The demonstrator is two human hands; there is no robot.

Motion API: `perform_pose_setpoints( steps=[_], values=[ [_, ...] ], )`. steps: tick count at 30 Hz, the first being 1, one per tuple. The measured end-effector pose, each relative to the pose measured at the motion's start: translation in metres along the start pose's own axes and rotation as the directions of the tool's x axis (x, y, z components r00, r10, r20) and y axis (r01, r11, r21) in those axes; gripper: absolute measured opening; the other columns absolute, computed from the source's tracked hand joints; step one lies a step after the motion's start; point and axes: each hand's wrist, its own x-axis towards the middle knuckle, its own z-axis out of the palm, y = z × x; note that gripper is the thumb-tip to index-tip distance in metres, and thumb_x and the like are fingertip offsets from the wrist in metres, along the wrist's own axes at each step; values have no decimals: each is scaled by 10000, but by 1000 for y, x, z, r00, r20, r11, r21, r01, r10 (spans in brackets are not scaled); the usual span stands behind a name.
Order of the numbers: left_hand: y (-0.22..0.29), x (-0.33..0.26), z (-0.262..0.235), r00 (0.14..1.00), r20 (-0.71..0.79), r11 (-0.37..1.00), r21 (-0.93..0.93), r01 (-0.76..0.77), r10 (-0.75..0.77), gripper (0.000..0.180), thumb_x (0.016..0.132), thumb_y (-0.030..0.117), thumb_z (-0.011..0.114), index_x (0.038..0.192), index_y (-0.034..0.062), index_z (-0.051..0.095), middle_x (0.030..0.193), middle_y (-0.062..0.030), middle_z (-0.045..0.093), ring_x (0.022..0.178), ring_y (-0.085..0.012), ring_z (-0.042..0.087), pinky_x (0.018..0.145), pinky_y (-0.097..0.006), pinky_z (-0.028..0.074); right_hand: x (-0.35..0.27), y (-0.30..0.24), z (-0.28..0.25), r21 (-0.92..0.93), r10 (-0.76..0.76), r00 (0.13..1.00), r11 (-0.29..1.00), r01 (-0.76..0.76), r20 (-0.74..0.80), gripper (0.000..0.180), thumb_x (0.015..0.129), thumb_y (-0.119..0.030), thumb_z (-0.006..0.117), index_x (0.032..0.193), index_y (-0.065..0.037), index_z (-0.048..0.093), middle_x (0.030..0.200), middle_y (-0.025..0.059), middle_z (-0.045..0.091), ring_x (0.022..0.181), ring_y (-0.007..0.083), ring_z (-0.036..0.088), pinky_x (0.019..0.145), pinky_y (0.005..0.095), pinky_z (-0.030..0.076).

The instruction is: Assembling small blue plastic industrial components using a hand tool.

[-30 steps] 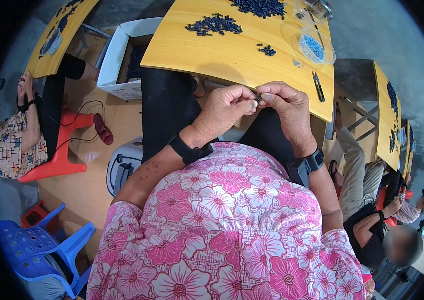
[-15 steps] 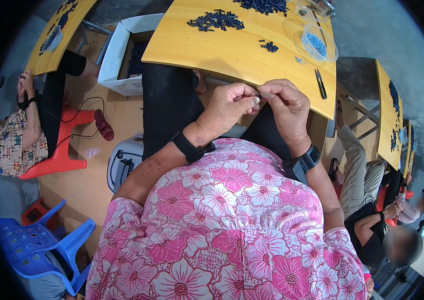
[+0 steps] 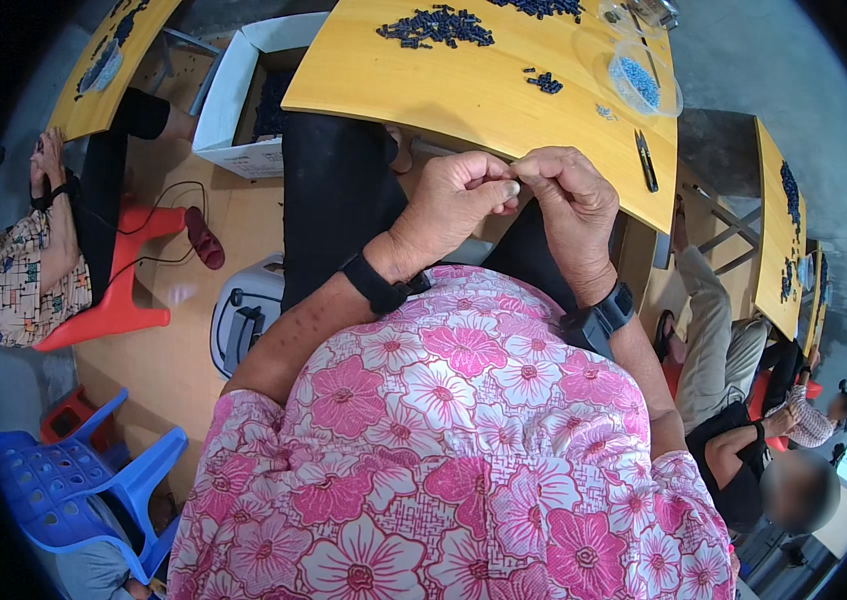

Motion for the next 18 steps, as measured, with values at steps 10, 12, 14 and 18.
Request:
perform_pose_setpoints(
  steps=[10,12,14,18],
  values=[
    [6,3,-7,997,69,998,61,24,-28,160,901,61,603,1024,-42,613,861,-31,638,779,-77,610,727,-214,509,5,-4,-11,260,244,965,930,-260,92,192,815,85,574,928,-8,698,920,64,652,845,135,627,794,244,489],
    [6,3,-5,999,49,1000,29,13,-14,151,885,48,612,1003,-44,627,829,-30,640,746,-69,596,691,-206,502,5,-5,-12,278,257,961,920,-275,101,190,815,81,573,927,-9,698,910,61,653,845,135,629,795,242,489],
    [6,3,-2,1000,28,1000,-3,1,-1,142,869,35,622,983,-47,640,797,-28,643,713,-62,582,656,-197,495,5,-3,-13,296,280,954,906,-301,112,193,805,83,583,929,-11,698,890,60,654,838,133,632,791,240,489],
    [7,2,-1,1000,20,996,87,-15,14,162,871,67,633,991,-39,654,795,-20,646,710,-58,580,647,-196,490,6,-5,-14,228,234,967,941,-250,96,200,795,90,590,928,-13,698,880,61,656,832,133,634,785,238,489]
  ],
)
